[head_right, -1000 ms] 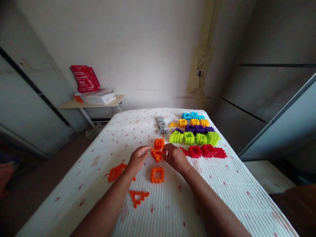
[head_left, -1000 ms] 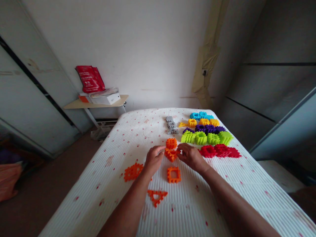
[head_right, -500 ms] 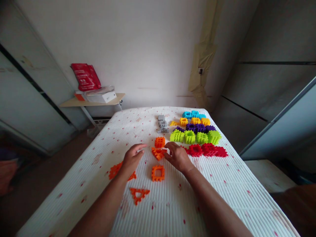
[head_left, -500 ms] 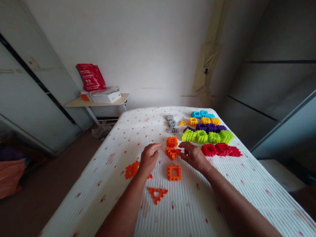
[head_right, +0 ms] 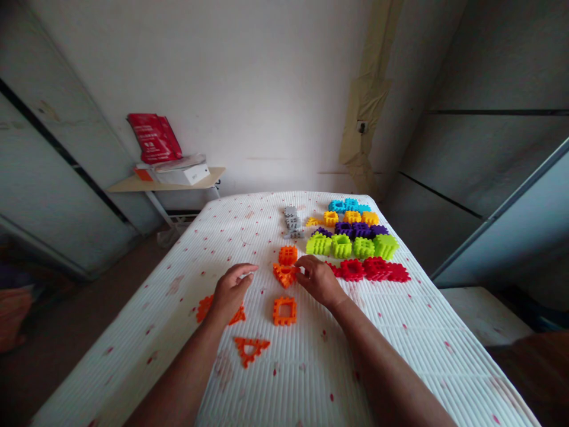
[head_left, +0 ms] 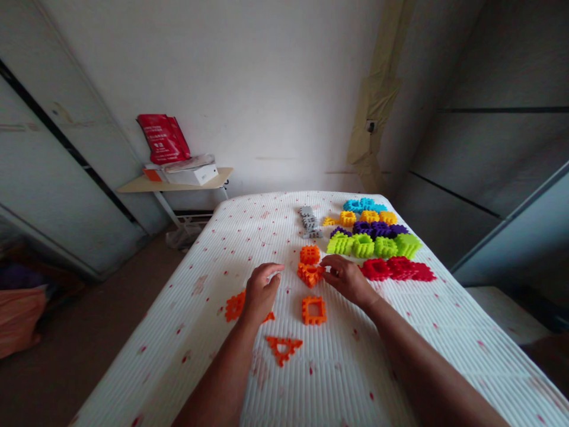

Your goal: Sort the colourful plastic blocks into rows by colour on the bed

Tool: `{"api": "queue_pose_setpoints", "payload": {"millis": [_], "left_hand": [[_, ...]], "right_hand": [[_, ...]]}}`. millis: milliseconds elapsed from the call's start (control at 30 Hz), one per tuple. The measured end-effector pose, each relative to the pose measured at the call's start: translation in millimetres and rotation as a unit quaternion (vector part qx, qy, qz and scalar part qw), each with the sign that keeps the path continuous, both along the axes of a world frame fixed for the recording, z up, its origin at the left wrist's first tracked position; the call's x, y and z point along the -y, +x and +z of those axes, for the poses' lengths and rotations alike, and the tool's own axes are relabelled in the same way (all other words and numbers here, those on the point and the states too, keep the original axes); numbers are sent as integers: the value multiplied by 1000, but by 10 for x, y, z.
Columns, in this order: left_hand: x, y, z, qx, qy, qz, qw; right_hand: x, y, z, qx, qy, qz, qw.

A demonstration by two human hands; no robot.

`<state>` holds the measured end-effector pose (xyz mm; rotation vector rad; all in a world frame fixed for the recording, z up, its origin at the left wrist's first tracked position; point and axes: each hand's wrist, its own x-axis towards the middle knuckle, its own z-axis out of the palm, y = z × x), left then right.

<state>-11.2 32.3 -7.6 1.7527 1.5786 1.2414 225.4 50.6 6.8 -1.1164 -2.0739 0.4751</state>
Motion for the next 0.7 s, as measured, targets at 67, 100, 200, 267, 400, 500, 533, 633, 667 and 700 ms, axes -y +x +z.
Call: {"api": "queue_pose_setpoints", "payload": {"millis": [67, 100, 200, 267, 400, 500, 533, 633, 667, 700], "left_hand": [[-4, -1, -7, -6, 2, -2, 1000], [-7, 0, -12, -9, 4, -3, 1000], [-12, 26, -33, -21, 13, -12, 1000], [-12, 71, -51, -42, 36, -27, 998], [-12, 214, -85, -115, 79, -79, 987], [-25, 318, -95, -154, 82, -102, 979], [-31, 346, -93, -164, 80, -102, 978], [-47, 404, -80, -178, 60, -80, 979], [-51, 416, -74, -178, 55, -75, 980], [-55, 426, -68, -176, 51, -71, 980]], "right_hand": [[-8, 3, -11, 2, 2, -1, 1000], [-13, 4, -16, 4, 4, 1, 1000], [-19, 7, -30, 4, 6, 4, 1000], [-12, 13, -38, 1, -3, -6, 1000], [28, 27, -52, 10, -36, -59, 998], [64, 18, -67, 27, -65, -85, 994], [72, 8, -76, 33, -70, -87, 993], [78, -31, -119, 53, -82, -96, 991], [75, -43, -136, 58, -86, -100, 990], [71, -55, -151, 62, -89, -102, 989]]}}
